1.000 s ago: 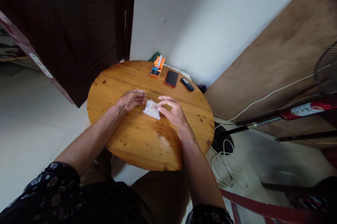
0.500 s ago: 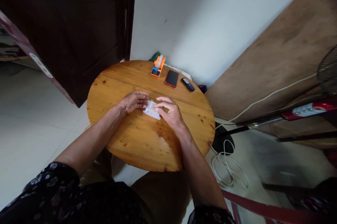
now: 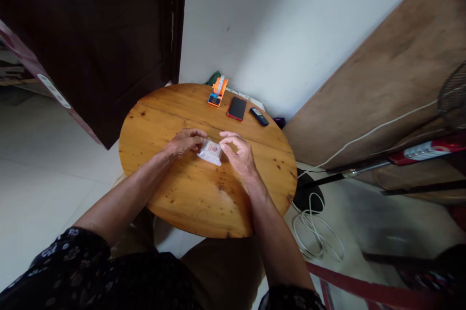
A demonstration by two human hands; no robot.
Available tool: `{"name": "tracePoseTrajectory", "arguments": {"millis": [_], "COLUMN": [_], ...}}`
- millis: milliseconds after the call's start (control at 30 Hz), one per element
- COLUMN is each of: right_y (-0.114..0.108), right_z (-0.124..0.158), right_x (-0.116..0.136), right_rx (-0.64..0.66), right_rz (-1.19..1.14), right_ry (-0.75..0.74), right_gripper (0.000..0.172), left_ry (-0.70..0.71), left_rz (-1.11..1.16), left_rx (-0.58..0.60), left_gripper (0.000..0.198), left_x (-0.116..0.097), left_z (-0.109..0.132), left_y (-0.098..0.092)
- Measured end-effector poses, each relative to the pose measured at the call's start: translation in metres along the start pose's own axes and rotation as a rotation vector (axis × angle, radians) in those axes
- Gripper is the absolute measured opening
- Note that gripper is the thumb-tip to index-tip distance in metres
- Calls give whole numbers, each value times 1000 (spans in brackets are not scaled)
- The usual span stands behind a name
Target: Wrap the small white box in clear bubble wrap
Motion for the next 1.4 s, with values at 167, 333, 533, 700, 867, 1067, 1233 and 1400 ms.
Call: {"name": "tracePoseTrajectory", "arguments": {"millis": [167,333,533,700,867,1067,1233,1400], "right_y": [7,14,7,4,13,14,7,8], "right_z": [3,5,3,2,5,5,3,2], "right_x": [-3,-3,-1,-2,-6,-3,-4,-1], "right_rx": [112,92,-31,63,131,-17,-75,-56], "right_rz": [22,74,87,10,55,75,-30,-53], "right_ry": [-40,-71,-16,-6,-61,-38,59,84], "right_gripper": [16,8,14,7,8,16,18,18], "left_ry": [18,35,35,39,55,97,165,273], "left_rz": [-10,-14,-35,-56,-71,-91,-106,-67], "left_rx": [20,48,51,45,54,83,58,130], "left_gripper": [17,17,17,16,14,18,39,27], "left_x": [-1,0,-2,-3,-3,-4,-6,-6], "left_z": [2,1,4,5,5,8,14,14], "left_y": [0,1,2,3,4,5,11,24]}}
Point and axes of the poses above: each hand's wrist, its own z-axis away from the middle knuckle, its own y-axis out of the palm, x = y × z, the point moved 5 cm from there along -z, towards the middle knuckle, and after that the axes turned 12 degrees about -x, right-handed, at the moved point
